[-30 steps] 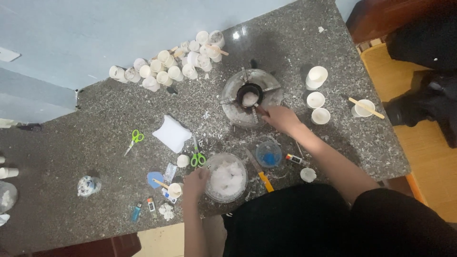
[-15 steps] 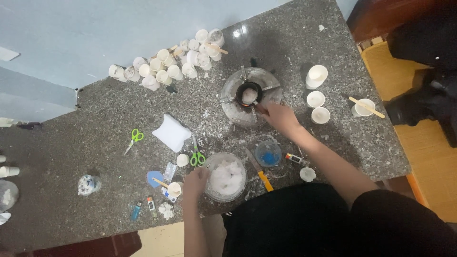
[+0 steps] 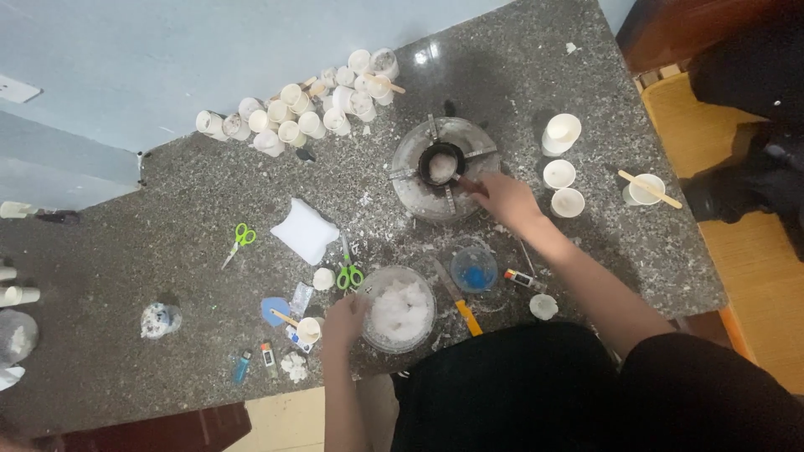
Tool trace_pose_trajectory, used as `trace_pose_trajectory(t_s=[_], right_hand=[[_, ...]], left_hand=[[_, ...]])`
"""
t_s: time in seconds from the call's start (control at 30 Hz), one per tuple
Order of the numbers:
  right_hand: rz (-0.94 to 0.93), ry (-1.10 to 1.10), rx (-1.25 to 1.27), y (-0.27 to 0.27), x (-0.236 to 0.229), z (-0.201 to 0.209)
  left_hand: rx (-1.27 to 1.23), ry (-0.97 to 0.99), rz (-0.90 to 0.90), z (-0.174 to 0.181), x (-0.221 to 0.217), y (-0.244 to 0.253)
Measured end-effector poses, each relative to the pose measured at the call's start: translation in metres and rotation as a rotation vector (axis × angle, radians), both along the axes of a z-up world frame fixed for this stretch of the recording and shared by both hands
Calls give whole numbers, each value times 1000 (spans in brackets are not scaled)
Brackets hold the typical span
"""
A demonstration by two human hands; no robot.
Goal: Mixing white powder with blue liquid in a bowl using a small knife and a stirring tool on a workshop counter.
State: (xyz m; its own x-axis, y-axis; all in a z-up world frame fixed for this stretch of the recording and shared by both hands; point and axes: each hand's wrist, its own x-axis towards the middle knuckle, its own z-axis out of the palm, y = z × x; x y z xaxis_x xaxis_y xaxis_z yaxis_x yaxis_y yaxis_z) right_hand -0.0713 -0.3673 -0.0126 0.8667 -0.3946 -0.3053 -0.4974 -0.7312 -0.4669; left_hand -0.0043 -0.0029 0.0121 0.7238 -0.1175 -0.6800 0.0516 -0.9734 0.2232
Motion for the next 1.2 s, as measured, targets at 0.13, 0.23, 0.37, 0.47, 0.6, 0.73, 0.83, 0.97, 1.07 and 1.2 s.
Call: trace_pose_trajectory(t_s=[0.13,0.23,0.37,0.47,0.6,0.73,0.83,0.97,1.07,1.2], right_hand=[[-4,7,14,-4,0,10],[-11,4,44,-3,-2,14],[-28,-9,64,-5,1,10],[-21,-21,57,-6,2,20],[-6,-30,42,-8,1,23],[6,-18,61,-8,0,27],[-4,-39,61,-11,4,19],[22,-32,6,-9,2,23],[45,-20,-30,-7,1,26],[44,-15,-57,-5,-1,31]], left_hand=[[-5,-12,-1,-19,10,9],[-23,-15,31,-11,7,5],[-27,-33,36,-7,7,4],[-23,-38,36,-7,5,3],[-17,-49,42,-14,8,5],[2,-42,32,-2,4,0],[-13,-38,47,6,3,-2],[4,-46,27,4,5,-1],[15,-45,16,-1,5,3],[13,-35,12,16,2,-5]])
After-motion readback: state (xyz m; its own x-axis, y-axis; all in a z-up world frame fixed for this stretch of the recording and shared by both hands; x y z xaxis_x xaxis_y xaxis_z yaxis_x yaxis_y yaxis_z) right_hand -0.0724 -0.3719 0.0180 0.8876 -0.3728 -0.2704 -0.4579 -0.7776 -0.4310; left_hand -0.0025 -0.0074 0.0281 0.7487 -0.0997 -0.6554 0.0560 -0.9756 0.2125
